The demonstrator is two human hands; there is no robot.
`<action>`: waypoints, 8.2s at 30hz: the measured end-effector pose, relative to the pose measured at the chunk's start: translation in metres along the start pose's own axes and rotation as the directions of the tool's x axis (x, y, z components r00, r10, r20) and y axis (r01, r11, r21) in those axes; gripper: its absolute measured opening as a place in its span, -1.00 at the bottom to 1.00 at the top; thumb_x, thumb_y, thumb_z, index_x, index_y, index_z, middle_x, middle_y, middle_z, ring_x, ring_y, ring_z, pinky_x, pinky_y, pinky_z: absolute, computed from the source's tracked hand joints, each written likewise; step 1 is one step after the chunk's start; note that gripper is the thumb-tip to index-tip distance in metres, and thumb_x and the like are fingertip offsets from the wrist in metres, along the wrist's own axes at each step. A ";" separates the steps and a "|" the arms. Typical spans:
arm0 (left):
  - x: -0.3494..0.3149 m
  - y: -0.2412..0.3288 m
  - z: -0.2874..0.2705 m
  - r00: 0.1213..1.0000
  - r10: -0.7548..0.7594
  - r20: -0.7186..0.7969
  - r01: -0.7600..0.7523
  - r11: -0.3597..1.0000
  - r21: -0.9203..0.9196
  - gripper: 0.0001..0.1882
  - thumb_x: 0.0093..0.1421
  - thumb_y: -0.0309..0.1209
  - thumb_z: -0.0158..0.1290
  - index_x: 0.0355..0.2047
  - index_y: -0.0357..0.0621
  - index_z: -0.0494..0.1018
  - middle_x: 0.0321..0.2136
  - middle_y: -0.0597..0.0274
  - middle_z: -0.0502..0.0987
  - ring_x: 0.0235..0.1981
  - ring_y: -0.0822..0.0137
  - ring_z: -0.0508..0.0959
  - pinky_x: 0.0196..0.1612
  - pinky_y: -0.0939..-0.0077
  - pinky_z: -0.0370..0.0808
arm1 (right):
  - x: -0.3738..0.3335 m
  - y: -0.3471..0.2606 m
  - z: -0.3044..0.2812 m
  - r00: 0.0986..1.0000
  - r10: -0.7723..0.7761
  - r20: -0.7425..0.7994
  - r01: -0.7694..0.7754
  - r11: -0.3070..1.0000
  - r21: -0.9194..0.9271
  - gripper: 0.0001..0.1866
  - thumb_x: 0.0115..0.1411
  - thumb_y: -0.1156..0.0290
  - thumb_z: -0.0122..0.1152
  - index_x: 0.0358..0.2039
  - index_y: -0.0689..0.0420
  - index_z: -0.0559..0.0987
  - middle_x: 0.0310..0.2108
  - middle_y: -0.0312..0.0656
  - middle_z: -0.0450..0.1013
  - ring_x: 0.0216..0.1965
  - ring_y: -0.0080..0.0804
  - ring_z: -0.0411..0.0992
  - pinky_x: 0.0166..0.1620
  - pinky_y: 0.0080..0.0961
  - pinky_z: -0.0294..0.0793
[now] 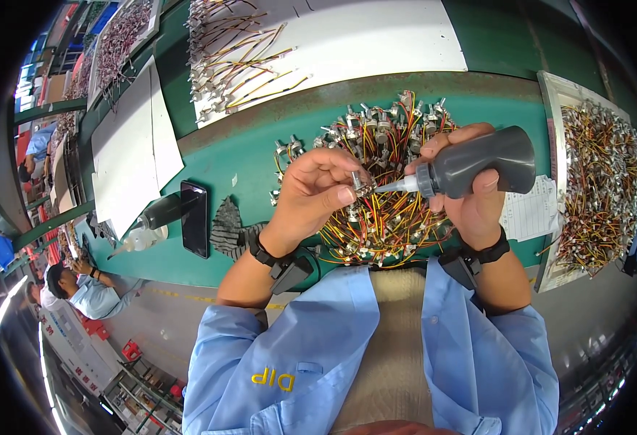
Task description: The person picks up a potentiometer from a pile, applies glue to it from a squeeze bottle, and places it onto a white board, occasionally wiping the bottle tip with a cloth.
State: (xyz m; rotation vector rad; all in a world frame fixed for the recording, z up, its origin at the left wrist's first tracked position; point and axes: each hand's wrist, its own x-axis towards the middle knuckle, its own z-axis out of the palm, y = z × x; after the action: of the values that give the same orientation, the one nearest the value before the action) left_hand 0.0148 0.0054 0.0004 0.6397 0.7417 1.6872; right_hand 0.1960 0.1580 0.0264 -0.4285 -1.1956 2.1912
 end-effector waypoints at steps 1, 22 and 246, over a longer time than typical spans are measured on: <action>0.000 0.000 0.000 1.000 0.007 -0.001 -0.007 1.000 -0.004 -0.71 0.15 -0.65 0.09 -0.11 -0.26 0.39 -0.21 0.14 0.48 -0.13 0.33 0.53 -0.07 0.45 0.47 | 0.000 0.001 -0.001 1.000 -0.001 0.004 0.001 1.000 0.001 -0.29 0.06 -0.25 0.19 -0.08 0.13 0.31 -0.20 -0.04 0.44 -0.49 -0.43 0.47 -0.09 -0.19 0.54; 0.052 0.157 -0.134 0.808 0.369 -0.459 0.166 0.604 0.779 -0.80 0.19 -0.45 0.11 -0.20 -0.29 0.53 -0.37 0.17 0.59 -0.38 0.41 0.53 -0.25 0.62 0.40 | 0.008 -0.004 -0.011 0.991 -0.010 -0.134 0.083 0.832 0.549 -0.47 0.32 -0.05 -0.09 0.01 0.19 0.32 -0.12 -0.17 0.37 -0.78 -0.61 0.14 -0.02 -0.34 0.46; -0.004 0.049 -0.016 0.983 -0.181 0.042 0.178 0.981 0.075 -0.82 0.13 -0.57 0.14 -0.23 -0.26 0.47 -0.25 -0.01 0.53 -0.21 0.20 0.60 -0.24 0.50 0.61 | 0.007 0.002 -0.014 0.999 -0.044 0.010 0.031 0.836 0.548 -0.40 0.25 -0.14 -0.01 0.02 0.14 0.27 -0.14 -0.15 0.39 -0.73 -0.57 0.30 -0.12 -0.33 0.45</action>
State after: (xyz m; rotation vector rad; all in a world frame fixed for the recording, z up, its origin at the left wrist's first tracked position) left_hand -0.0271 -0.0090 0.0267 0.6413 0.8029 1.4809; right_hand 0.1979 0.1708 0.0171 -0.1320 -0.5242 2.3772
